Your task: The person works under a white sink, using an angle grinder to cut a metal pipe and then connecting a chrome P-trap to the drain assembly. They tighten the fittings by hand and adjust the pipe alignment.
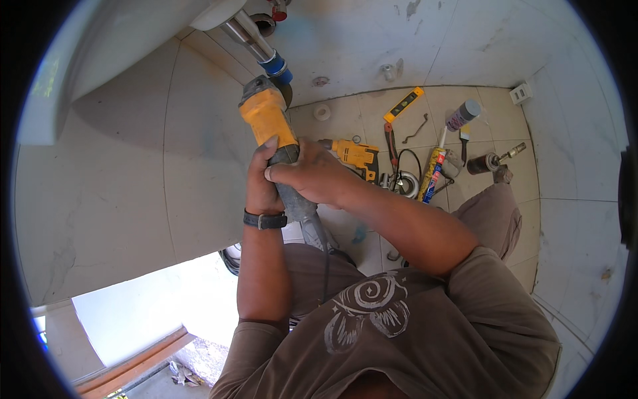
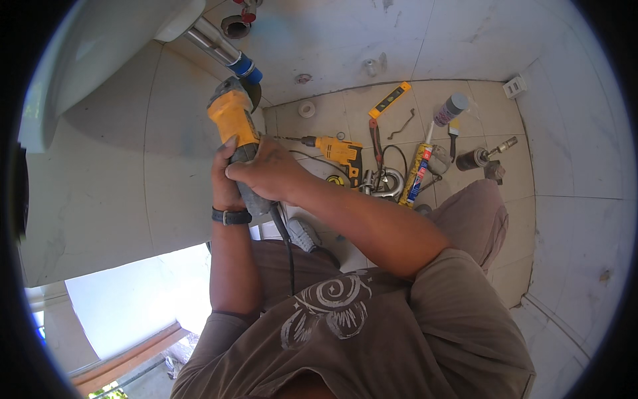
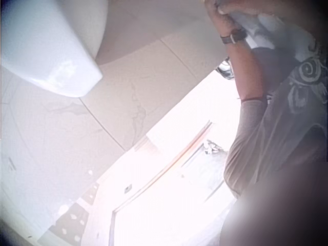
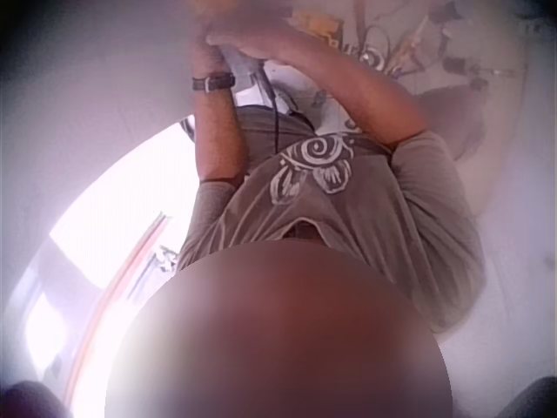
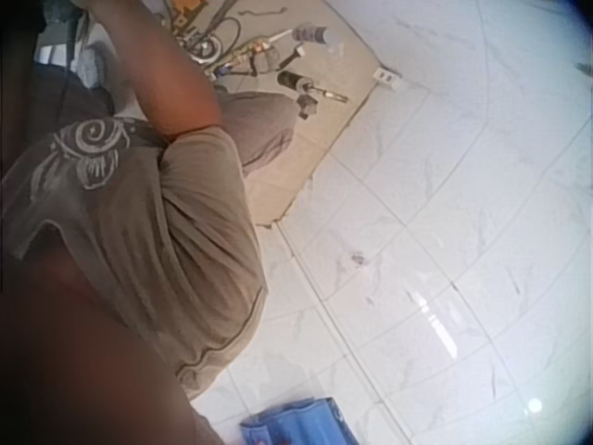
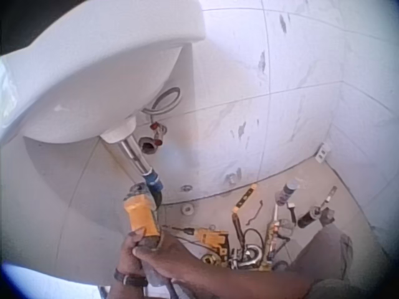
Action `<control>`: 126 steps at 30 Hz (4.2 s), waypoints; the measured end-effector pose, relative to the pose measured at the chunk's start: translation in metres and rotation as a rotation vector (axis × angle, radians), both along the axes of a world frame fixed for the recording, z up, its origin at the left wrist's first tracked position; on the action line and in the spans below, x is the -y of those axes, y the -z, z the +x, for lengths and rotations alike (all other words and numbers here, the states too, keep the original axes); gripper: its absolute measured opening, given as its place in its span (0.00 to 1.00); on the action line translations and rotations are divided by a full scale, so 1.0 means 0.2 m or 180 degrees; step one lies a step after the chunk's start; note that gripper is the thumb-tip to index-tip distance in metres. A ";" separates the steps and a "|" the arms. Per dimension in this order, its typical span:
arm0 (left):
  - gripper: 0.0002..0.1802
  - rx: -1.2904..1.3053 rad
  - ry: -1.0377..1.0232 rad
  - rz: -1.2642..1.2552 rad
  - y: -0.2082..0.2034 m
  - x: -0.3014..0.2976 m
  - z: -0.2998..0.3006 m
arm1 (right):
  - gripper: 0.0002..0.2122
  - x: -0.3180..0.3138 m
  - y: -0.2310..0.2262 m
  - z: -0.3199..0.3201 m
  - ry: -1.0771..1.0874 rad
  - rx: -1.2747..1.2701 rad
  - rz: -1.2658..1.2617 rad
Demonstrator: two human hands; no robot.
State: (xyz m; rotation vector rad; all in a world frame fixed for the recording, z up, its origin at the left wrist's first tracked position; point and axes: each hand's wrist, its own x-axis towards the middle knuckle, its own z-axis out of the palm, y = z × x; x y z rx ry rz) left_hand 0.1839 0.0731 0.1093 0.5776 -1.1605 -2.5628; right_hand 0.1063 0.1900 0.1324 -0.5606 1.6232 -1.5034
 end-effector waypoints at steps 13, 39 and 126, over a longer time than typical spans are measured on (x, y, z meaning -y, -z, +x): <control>0.20 -0.0003 0.0031 0.0051 0.00 -0.02 0.02 | 0.26 0.00 0.07 0.02 0.0019 -0.0061 -0.0048; 0.22 0.1135 0.1622 -0.0166 0.30 -0.33 -0.09 | 0.33 -0.52 0.41 0.04 0.0448 -0.0267 0.0674; 0.18 0.1894 -0.3675 -0.1991 -0.34 -0.06 2.59 | 0.36 -0.14 -0.26 1.56 -0.3718 -0.2770 -0.0822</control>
